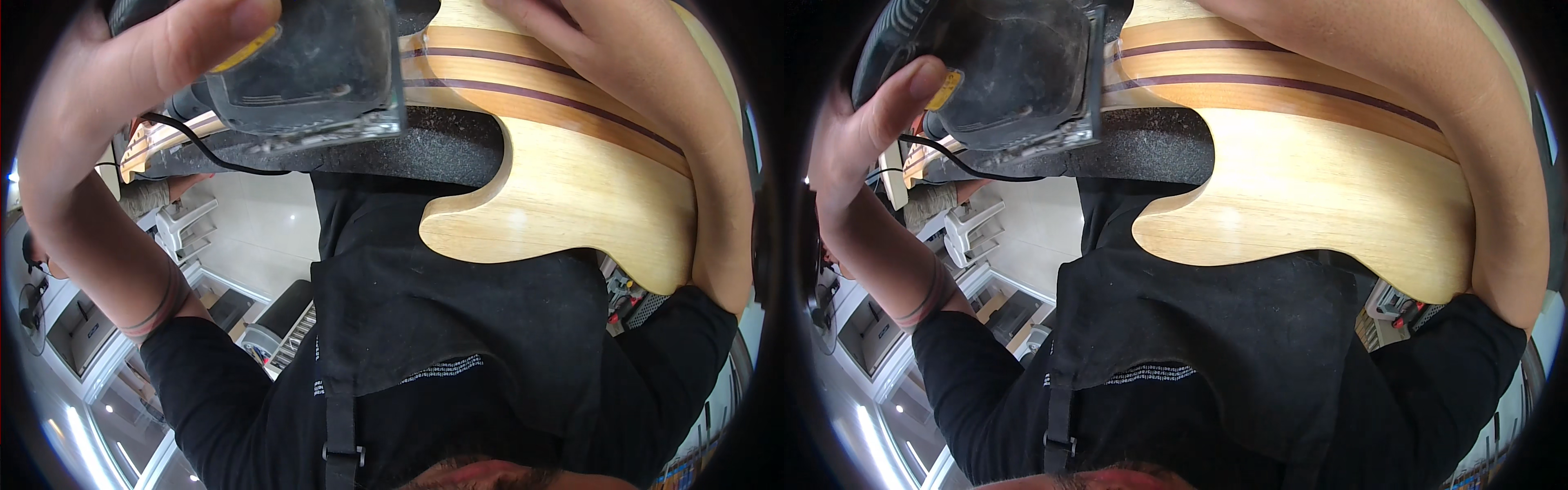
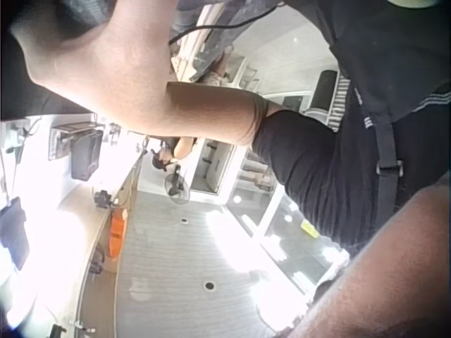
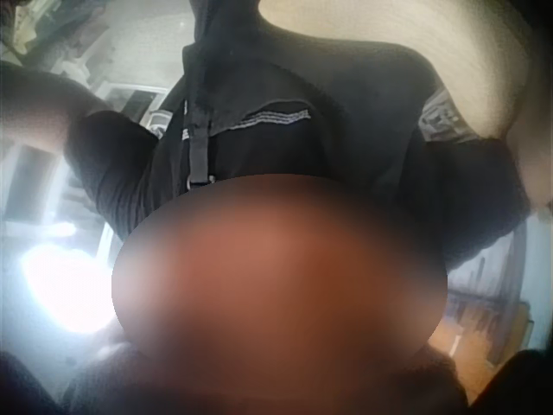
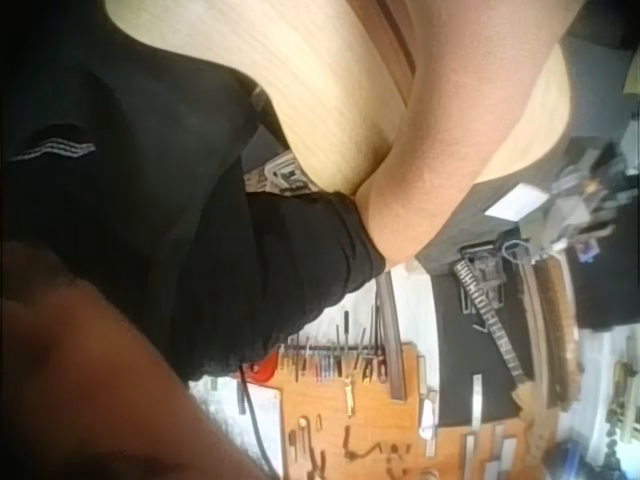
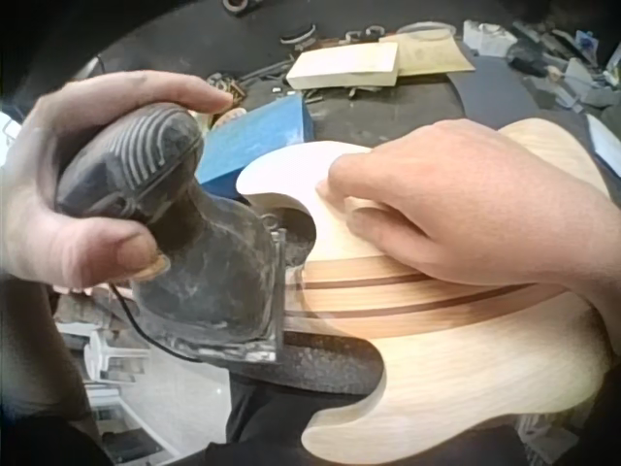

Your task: The person sands the neck and body of a wooden guitar using a sanding block and an electric sander, and uses a file on the neck.

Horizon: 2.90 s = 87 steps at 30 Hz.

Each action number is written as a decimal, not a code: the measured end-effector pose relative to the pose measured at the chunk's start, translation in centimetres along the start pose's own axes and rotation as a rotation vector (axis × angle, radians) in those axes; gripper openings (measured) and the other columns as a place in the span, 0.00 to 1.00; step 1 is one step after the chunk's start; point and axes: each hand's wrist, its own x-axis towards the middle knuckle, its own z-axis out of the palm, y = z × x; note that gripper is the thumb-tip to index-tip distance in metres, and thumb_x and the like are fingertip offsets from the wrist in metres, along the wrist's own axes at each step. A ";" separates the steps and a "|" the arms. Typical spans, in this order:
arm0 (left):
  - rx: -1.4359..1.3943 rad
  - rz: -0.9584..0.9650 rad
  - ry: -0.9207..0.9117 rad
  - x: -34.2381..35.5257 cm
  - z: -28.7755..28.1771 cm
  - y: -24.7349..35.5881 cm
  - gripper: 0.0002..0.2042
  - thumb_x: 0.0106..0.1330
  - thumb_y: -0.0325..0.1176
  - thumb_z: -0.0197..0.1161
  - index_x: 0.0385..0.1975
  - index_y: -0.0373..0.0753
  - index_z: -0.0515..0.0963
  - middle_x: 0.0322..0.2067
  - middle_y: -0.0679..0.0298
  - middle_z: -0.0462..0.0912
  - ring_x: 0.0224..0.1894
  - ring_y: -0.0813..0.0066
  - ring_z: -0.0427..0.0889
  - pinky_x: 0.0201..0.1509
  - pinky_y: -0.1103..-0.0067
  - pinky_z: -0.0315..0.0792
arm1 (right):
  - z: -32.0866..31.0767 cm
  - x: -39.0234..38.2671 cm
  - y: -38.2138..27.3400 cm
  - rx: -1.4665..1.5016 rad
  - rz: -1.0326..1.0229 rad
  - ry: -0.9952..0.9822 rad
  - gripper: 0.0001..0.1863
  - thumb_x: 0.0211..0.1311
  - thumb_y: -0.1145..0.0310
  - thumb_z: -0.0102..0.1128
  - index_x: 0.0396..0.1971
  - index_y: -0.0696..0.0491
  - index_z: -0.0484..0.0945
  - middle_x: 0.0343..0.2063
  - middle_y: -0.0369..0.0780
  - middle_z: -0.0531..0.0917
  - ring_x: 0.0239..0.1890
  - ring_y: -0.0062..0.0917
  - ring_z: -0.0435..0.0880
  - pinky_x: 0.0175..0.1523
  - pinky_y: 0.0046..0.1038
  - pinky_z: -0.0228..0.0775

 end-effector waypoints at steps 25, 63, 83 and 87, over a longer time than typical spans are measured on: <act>0.016 0.010 0.049 -0.5 -1.0 -0.2 0.41 0.53 0.39 0.77 0.68 0.24 0.74 0.61 0.44 0.81 0.62 0.53 0.83 0.68 0.64 0.74 | -0.8 0.7 0.4 -0.046 -0.010 -0.006 0.09 0.74 0.68 0.58 0.43 0.55 0.84 0.24 0.46 0.85 0.28 0.42 0.86 0.37 0.41 0.76; 0.010 -0.035 -0.001 -1.1 -1.0 1.0 0.41 0.56 0.38 0.75 0.71 0.25 0.72 0.65 0.43 0.80 0.66 0.50 0.82 0.73 0.62 0.72 | -1.8 -0.1 -0.1 0.059 0.029 -0.062 0.11 0.76 0.66 0.57 0.42 0.56 0.85 0.25 0.46 0.85 0.28 0.40 0.86 0.37 0.41 0.76; 0.090 0.000 0.222 -2.8 0.1 3.9 0.42 0.50 0.37 0.76 0.68 0.24 0.75 0.63 0.43 0.83 0.63 0.51 0.84 0.70 0.63 0.75 | -0.7 0.0 1.2 0.010 -0.023 -0.016 0.11 0.77 0.66 0.55 0.41 0.57 0.84 0.24 0.47 0.85 0.29 0.42 0.86 0.38 0.42 0.77; 0.098 -0.021 0.262 -2.9 -0.5 4.4 0.42 0.48 0.37 0.76 0.67 0.24 0.76 0.61 0.43 0.84 0.62 0.51 0.85 0.69 0.63 0.76 | -2.8 -0.4 0.0 -0.025 -0.017 -0.025 0.12 0.77 0.66 0.55 0.41 0.57 0.84 0.24 0.47 0.85 0.29 0.43 0.86 0.38 0.42 0.77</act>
